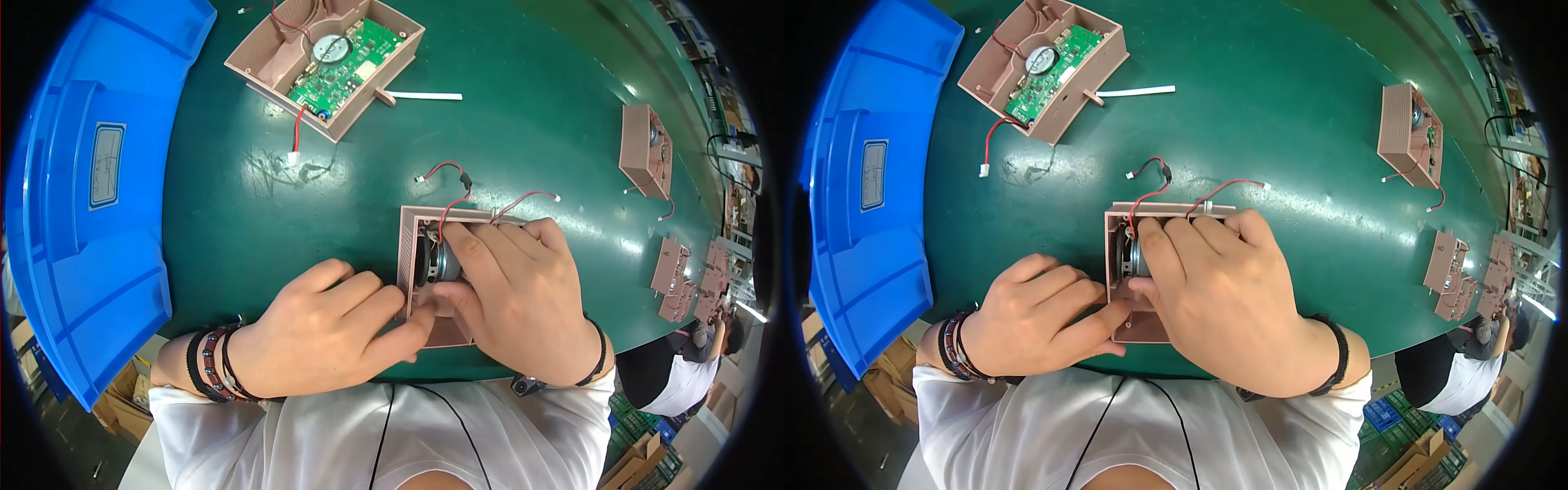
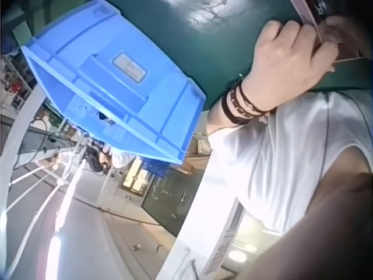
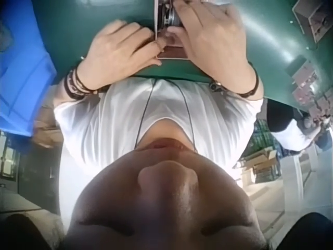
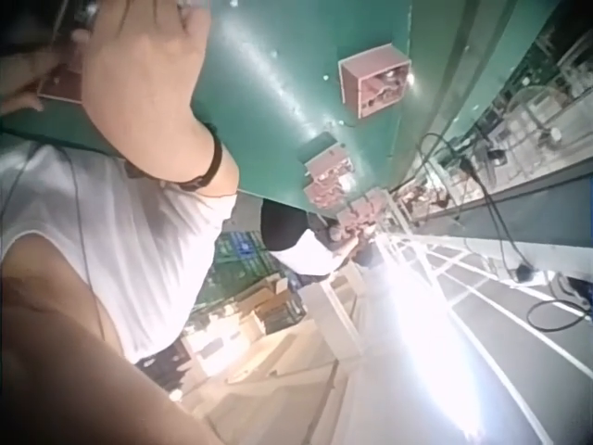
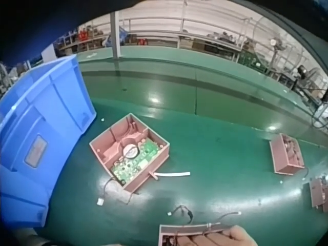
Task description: The person picks up a speaker from a blue bin, places it into a pink housing, and connects its wires to a circuit board. They repeat this process for multiple units, arranging the assembled housings on the green workbench.
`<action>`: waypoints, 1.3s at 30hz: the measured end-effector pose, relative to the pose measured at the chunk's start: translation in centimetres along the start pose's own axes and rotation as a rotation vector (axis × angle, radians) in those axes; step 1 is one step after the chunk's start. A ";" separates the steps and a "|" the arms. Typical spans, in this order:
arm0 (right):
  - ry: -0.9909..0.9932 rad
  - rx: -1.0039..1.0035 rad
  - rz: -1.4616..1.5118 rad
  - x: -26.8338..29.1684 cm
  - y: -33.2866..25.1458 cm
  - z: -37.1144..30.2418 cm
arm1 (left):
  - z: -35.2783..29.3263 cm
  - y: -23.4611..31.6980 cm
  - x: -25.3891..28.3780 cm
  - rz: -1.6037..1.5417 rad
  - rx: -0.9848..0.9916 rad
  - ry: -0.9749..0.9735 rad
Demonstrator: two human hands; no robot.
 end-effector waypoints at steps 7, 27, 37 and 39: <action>-0.021 -0.001 -0.029 -0.3 0.2 0.1 | 0.4 -0.6 0.1 -0.012 0.155 0.081; 0.338 0.168 -0.085 -1.5 -0.7 2.2 | 0.7 -0.9 1.6 0.117 0.600 -0.420; 0.079 0.320 0.339 -2.2 9.8 6.9 | 0.0 -0.5 2.7 -0.040 0.396 0.014; -0.029 0.374 0.385 -3.0 9.3 7.3 | 0.1 -0.8 2.7 0.000 0.290 0.138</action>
Point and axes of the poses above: each hand's wrist, its own z-axis towards the middle knuckle, its own x-axis out of the back of the hand, y = z × x, the point moved 2 cm from there along z, towards the middle knuckle, and after that the axes turned 3 degrees about -x, right-handed, at the moved point
